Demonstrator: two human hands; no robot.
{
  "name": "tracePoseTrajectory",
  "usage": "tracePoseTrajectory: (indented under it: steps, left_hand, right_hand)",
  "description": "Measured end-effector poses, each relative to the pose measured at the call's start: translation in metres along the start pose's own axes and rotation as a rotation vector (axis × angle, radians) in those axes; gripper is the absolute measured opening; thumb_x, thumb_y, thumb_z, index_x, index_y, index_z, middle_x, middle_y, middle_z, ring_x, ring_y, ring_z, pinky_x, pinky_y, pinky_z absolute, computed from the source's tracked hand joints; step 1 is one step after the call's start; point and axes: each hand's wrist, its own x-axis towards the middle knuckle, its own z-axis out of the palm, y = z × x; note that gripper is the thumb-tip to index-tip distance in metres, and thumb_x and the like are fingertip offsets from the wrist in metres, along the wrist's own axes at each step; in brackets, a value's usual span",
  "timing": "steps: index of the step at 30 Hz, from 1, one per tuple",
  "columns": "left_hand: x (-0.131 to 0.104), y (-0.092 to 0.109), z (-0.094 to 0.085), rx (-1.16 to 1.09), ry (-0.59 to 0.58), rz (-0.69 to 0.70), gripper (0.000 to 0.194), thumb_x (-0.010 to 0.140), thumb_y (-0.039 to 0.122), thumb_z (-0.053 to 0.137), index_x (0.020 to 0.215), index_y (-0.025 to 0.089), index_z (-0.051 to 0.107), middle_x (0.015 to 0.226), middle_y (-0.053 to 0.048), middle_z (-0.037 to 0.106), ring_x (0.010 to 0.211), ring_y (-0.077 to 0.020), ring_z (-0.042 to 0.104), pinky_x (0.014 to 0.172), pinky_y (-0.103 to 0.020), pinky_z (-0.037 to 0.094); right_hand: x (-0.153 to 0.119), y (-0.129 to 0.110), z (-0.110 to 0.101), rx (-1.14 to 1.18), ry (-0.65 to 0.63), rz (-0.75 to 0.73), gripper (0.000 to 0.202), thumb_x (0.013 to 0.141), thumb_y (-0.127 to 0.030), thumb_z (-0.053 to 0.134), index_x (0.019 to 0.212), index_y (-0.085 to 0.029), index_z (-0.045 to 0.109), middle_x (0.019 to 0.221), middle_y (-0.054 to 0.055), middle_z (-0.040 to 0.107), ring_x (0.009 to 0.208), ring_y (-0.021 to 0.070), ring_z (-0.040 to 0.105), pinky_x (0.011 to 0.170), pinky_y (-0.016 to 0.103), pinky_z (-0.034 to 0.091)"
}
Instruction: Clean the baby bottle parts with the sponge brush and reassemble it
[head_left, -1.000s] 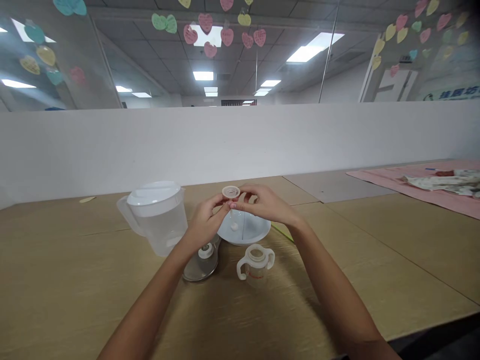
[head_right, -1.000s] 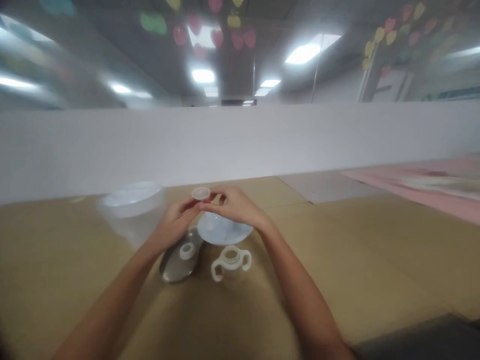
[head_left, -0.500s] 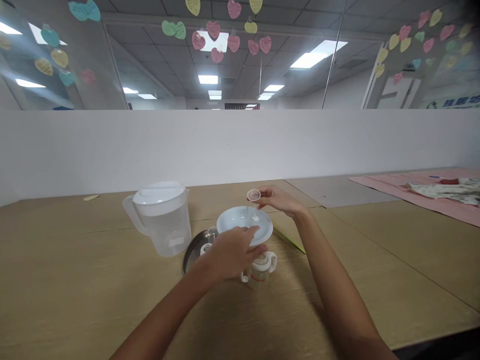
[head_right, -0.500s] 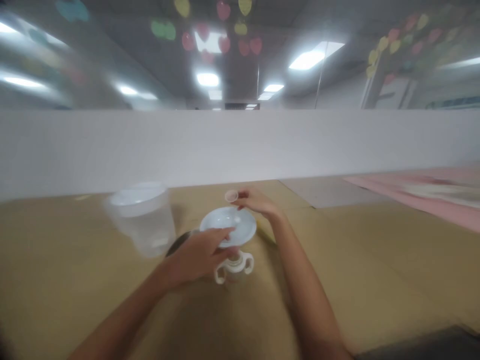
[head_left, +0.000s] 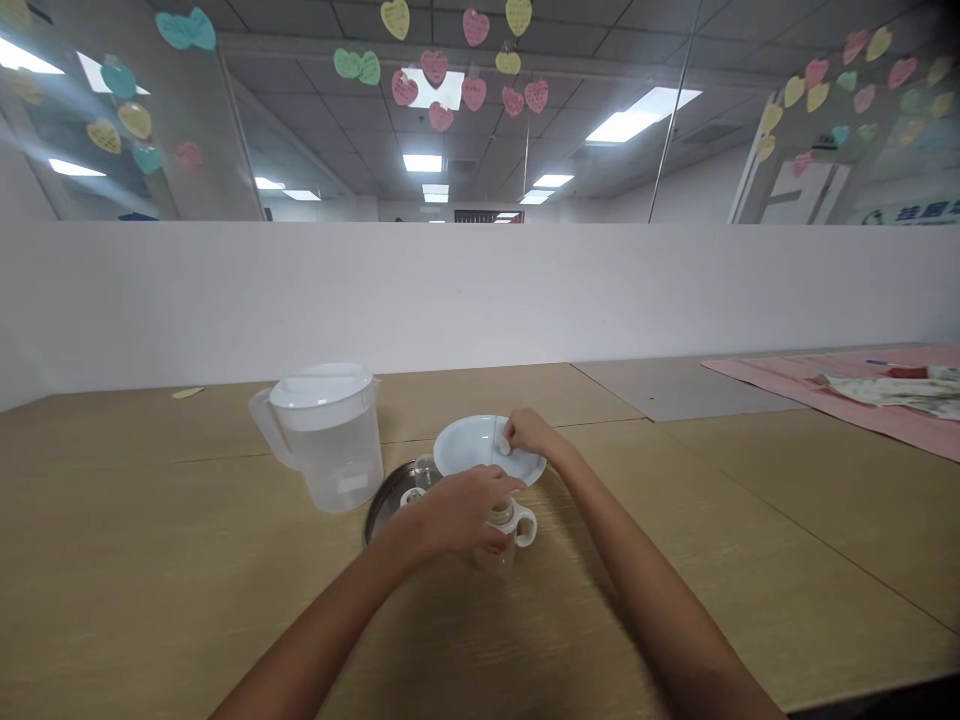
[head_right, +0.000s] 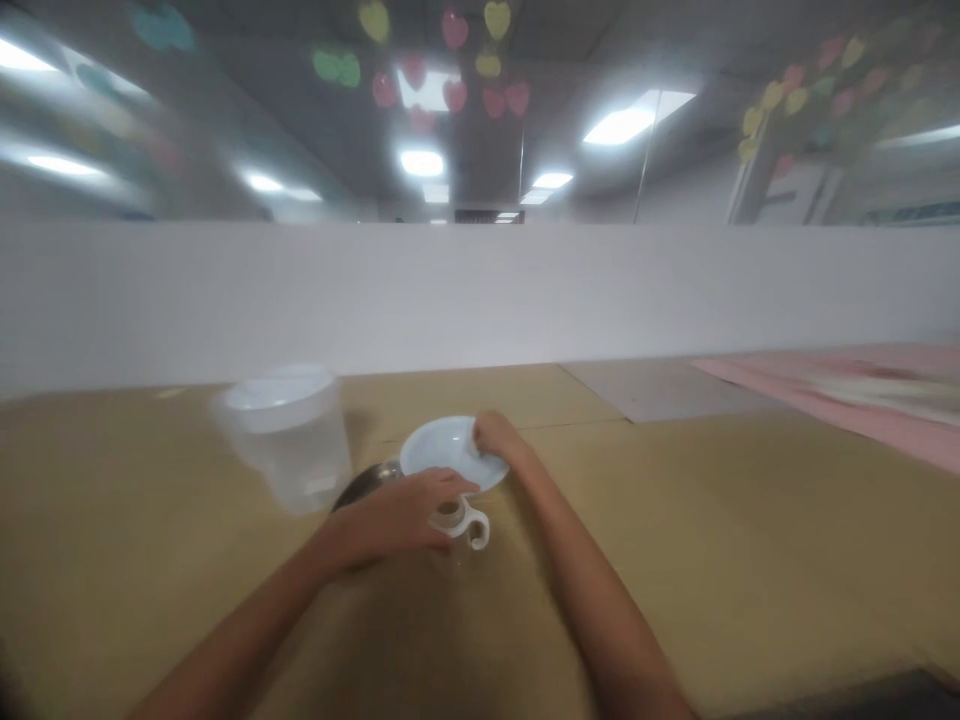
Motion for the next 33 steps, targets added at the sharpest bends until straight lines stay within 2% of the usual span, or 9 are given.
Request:
tracePoseTrajectory:
  steps: [3, 6, 10, 13, 16, 19, 23, 27, 33]
  left_hand:
    - [-0.009, -0.011, -0.019, 0.013, -0.035, -0.07, 0.055, 0.071, 0.032, 0.062, 0.123, 0.02, 0.048, 0.123, -0.006, 0.052, 0.109, -0.0224, 0.05, 0.088, -0.03, 0.042]
    - [-0.018, -0.028, -0.031, 0.172, -0.02, -0.237, 0.044, 0.071, 0.023, 0.06, 0.115, 0.019, 0.054, 0.117, -0.008, 0.057, 0.105, -0.0225, 0.054, 0.084, -0.029, 0.043]
    - [-0.02, -0.05, -0.032, 0.333, -0.093, -0.508, 0.026, 0.067, 0.018, 0.061, 0.093, 0.019, 0.063, 0.094, -0.009, 0.066, 0.086, -0.0231, 0.062, 0.068, -0.027, 0.045]
    - [-0.014, -0.064, -0.026, 0.324, -0.174, -0.596, 0.015, 0.067, 0.021, 0.06, 0.081, 0.016, 0.066, 0.089, -0.01, 0.068, 0.079, -0.0223, 0.063, 0.061, -0.025, 0.045]
    - [-0.007, -0.075, -0.017, 0.299, -0.209, -0.614, 0.019, 0.068, 0.025, 0.06, 0.083, 0.016, 0.067, 0.093, -0.011, 0.068, 0.081, -0.0223, 0.064, 0.06, -0.024, 0.045]
    - [-0.001, -0.083, -0.007, 0.303, -0.221, -0.635, 0.023, 0.068, 0.023, 0.06, 0.088, 0.015, 0.067, 0.096, -0.014, 0.068, 0.081, -0.0235, 0.064, 0.06, -0.025, 0.046]
    - [0.005, -0.09, 0.003, 0.309, -0.236, -0.638, 0.021, 0.069, 0.018, 0.055, 0.083, 0.012, 0.068, 0.091, -0.017, 0.068, 0.077, -0.0243, 0.065, 0.061, -0.027, 0.047]
    - [0.006, -0.094, 0.006, 0.314, -0.236, -0.597, 0.022, 0.064, 0.014, 0.056, 0.082, 0.01, 0.069, 0.086, -0.017, 0.069, 0.075, -0.024, 0.065, 0.06, -0.026, 0.046]
    - [-0.008, -0.086, -0.02, 0.296, -0.192, -0.552, 0.02, 0.072, 0.019, 0.048, 0.074, 0.013, 0.068, 0.077, -0.012, 0.069, 0.068, -0.0201, 0.062, 0.054, -0.025, 0.04]
  right_hand:
    - [0.005, -0.011, 0.017, -0.09, 0.0, 0.042, 0.023, 0.067, 0.0, 0.052, 0.083, -0.003, 0.069, 0.096, 0.022, 0.064, 0.096, 0.027, 0.058, 0.079, 0.027, 0.042]
    - [0.005, -0.013, 0.024, -0.096, -0.097, 0.02, 0.022, 0.065, -0.002, 0.057, 0.082, -0.005, 0.069, 0.095, 0.019, 0.065, 0.092, 0.0254, 0.06, 0.076, 0.025, 0.043]
    - [0.001, -0.004, 0.013, 0.014, -0.268, -0.088, 0.017, 0.058, -0.011, 0.068, 0.074, -0.014, 0.07, 0.073, 0.002, 0.068, 0.071, 0.0156, 0.061, 0.061, 0.018, 0.043]
    - [-0.001, 0.006, -0.004, 0.095, -0.207, -0.122, 0.015, 0.07, -0.018, 0.06, 0.081, -0.013, 0.069, 0.074, 0.002, 0.066, 0.07, 0.0122, 0.059, 0.059, 0.016, 0.043]
    - [-0.007, 0.007, -0.025, 0.231, -0.039, -0.105, 0.02, 0.076, -0.02, 0.051, 0.086, -0.009, 0.065, 0.078, 0.005, 0.065, 0.069, 0.0117, 0.059, 0.058, 0.017, 0.045]
    - [-0.023, -0.005, -0.047, 0.534, 0.084, -0.145, 0.018, 0.075, -0.026, 0.054, 0.08, -0.01, 0.062, 0.076, 0.007, 0.064, 0.063, 0.0112, 0.058, 0.055, 0.019, 0.046]
    - [-0.057, -0.038, -0.072, 0.675, -0.034, -0.318, 0.021, 0.075, -0.032, 0.059, 0.08, -0.012, 0.063, 0.075, 0.006, 0.064, 0.063, 0.0114, 0.058, 0.059, 0.022, 0.048]
    - [-0.079, -0.065, -0.079, 0.677, -0.182, -0.43, 0.022, 0.075, -0.031, 0.059, 0.087, -0.013, 0.064, 0.072, 0.004, 0.064, 0.065, 0.0117, 0.058, 0.062, 0.024, 0.048]
    - [-0.083, -0.075, -0.077, 0.576, -0.293, -0.454, 0.022, 0.075, -0.031, 0.057, 0.086, -0.013, 0.064, 0.073, 0.002, 0.063, 0.064, 0.0115, 0.056, 0.059, 0.022, 0.044]
